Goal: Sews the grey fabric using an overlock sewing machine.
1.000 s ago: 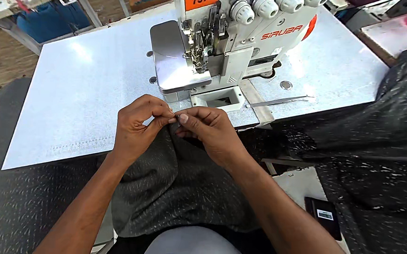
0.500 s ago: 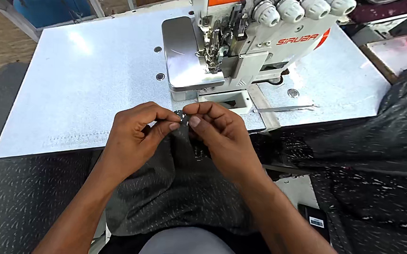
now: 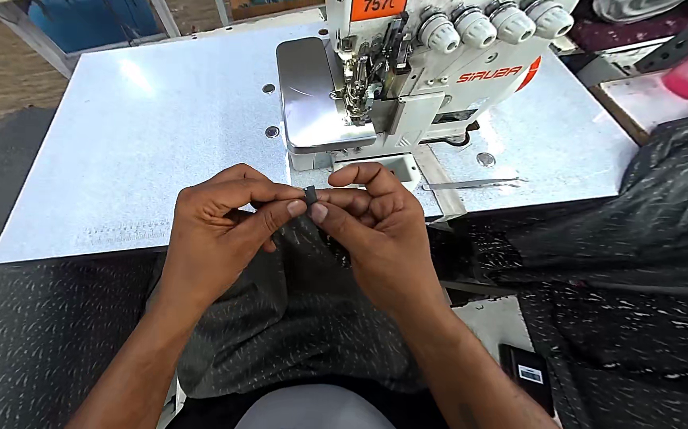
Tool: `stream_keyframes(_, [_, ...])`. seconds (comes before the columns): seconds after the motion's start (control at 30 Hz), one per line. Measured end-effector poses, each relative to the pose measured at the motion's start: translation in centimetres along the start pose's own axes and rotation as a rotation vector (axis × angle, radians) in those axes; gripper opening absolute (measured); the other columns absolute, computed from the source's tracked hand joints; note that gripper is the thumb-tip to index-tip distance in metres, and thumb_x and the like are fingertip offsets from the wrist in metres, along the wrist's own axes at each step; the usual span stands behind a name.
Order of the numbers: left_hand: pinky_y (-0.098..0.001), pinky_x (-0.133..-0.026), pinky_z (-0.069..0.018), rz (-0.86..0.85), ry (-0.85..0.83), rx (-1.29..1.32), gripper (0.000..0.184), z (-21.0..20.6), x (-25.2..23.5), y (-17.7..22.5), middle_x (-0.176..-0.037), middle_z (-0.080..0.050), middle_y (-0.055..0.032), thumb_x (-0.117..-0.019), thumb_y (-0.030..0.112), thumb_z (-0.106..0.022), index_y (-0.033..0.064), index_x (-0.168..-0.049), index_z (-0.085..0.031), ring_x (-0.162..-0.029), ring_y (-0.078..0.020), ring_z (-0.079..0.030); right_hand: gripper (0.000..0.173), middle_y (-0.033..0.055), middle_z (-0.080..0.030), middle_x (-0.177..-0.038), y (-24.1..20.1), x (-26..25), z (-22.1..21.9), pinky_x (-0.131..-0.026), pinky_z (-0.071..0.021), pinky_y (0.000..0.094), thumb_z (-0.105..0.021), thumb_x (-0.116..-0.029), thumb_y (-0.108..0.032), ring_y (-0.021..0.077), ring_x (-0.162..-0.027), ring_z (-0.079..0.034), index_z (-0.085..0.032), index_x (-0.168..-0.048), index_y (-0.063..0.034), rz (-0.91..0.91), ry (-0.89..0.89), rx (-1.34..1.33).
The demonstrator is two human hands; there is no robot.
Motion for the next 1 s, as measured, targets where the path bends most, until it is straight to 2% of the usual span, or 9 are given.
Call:
stream_keyframes(0.23, [-0.0187,-0.046,-0.0517,0.078,0.022,0.017,0.014,0.2,-0.2,-0.2,-0.087,-0.070,-0.0027,-0.0866,0.010,-0.082,0.0072,-0.100,-0.081,-0.064,-0.0098,-0.064,0.028,0.0110,-0.076,-0.096,0.0,-0.1,-0.2,-0.071,-0.0605,0.0215,-0.069,-0.0923,0.006,0.0104,-0.080,-0.073,-0.059,-0.118,0.0011,-0.014,0.000,0.039])
stream_keyframes(0.37, [-0.0244,-0.078,-0.0597,0.151,-0.122,0.013,0.023,-0.1,-0.6,-0.7,-0.106,-0.074,-0.0033,-0.0941,0.015,-0.074,0.0061,-0.115,-0.076,-0.092,-0.0134,-0.069,0.025,0.0103,-0.076,-0.097,-0.5,-0.2,0.0,-0.073,-0.0620,0.0225,-0.069,-0.0913,0.008,0.0117,-0.082,-0.074,-0.060,-0.114,0.0005,0.035,-0.006,0.084])
stream_keyframes(0.4, [-0.0240,-0.081,-0.0592,0.185,-0.153,0.047,0.021,-0.3,-0.7,-0.9,-0.104,-0.074,-0.0042,-0.0959,0.013,-0.071,0.0043,-0.114,-0.075,-0.092,-0.0124,-0.070,0.026,0.0102,-0.076,-0.099,-0.6,-0.3,0.1,-0.074,-0.0626,0.0231,-0.070,-0.0903,0.009,0.0124,-0.083,-0.074,-0.060,-0.113,0.0004,0.069,-0.015,0.115])
stream_keyframes(0.5, [-0.0231,-0.075,-0.0577,0.063,-0.110,-0.110,0.008,-0.4,-1.0,0.2,-0.090,-0.072,0.0006,-0.0989,0.013,-0.067,0.0066,-0.100,-0.072,-0.081,-0.0080,-0.067,0.024,0.0119,-0.070,-0.114,0.2,0.2,1.0,-0.074,-0.0653,0.0277,-0.070,-0.0892,0.008,0.0145,-0.084,-0.074,-0.060,-0.111,0.0020,0.159,-0.118,0.187])
stream_keyframes(0.63, [-0.0161,-0.066,-0.0544,-0.142,-0.042,-0.258,0.009,1.4,-3.2,3.1,-0.088,-0.065,0.0059,-0.1041,0.014,-0.058,0.0071,-0.107,-0.063,-0.075,-0.0010,-0.063,0.007,0.0072,-0.069,-0.107,2.4,2.2,2.8,-0.069,-0.0611,0.0223,-0.070,-0.0941,-0.003,0.0095,-0.083,-0.068,-0.072,-0.101,-0.0008,0.161,-0.268,0.269])
stream_keyframes(0.7, [-0.0163,-0.062,-0.0553,-0.094,-0.016,-0.213,0.007,1.7,-3.9,3.0,-0.083,-0.065,0.0046,-0.1046,0.012,-0.058,0.0073,-0.108,-0.062,-0.069,-0.0025,-0.063,0.022,0.0028,-0.070,-0.103,3.0,2.1,3.4,-0.074,-0.0573,0.0201,-0.058,-0.1047,-0.018,0.0057,-0.087,-0.066,-0.072,-0.104,-0.0020,0.165,-0.320,0.290])
stream_keyframes(0.77, [-0.0171,-0.064,-0.0571,-0.098,-0.006,-0.194,0.007,2.1,-4.3,3.2,-0.084,-0.066,0.0061,-0.1049,0.012,-0.057,0.0085,-0.109,-0.061,-0.070,-0.0027,-0.065,0.036,-0.0006,-0.069,-0.099,3.2,1.8,3.7,-0.074,-0.0548,0.0198,-0.052,-0.1078,-0.034,0.0033,-0.088,-0.064,-0.072,-0.101,-0.0045,0.166,-0.304,0.296])
stream_keyframes(0.87, [-0.0171,-0.066,-0.0596,-0.126,0.003,-0.168,0.006,3.0,-4.6,3.2,-0.085,-0.067,0.0088,-0.1039,0.011,-0.059,0.0109,-0.108,-0.063,-0.072,-0.0020,-0.067,0.015,0.0046,-0.069,-0.094,3.9,2.9,4.0,-0.063,-0.0573,0.0225,-0.071,-0.0968,-0.017,0.0090,-0.074,-0.065,-0.072,-0.095,-0.0028,0.091,-0.176,0.216])
stream_keyframes(1.0, [-0.0159,-0.064,-0.0591,-0.092,-0.003,-0.097,0.006,4.2,-4.5,2.7,-0.083,-0.068,0.0089,-0.1035,0.009,-0.058,0.0119,-0.104,-0.064,-0.069,-0.0017,-0.067,0.006,0.0066,-0.073,-0.093,3.9,3.1,4.0,-0.066,-0.0597,0.0231,-0.072,-0.0935,-0.006,0.0099,-0.074,-0.068,-0.074,-0.094,-0.0006,0.032,-0.089,0.158])
Point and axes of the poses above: each hand's wrist, its own x-axis away from the middle knuckle, its own z-axis out of the back of the hand, y = z × x, the point moved 3 cm from there along -x, towards the middle knuckle
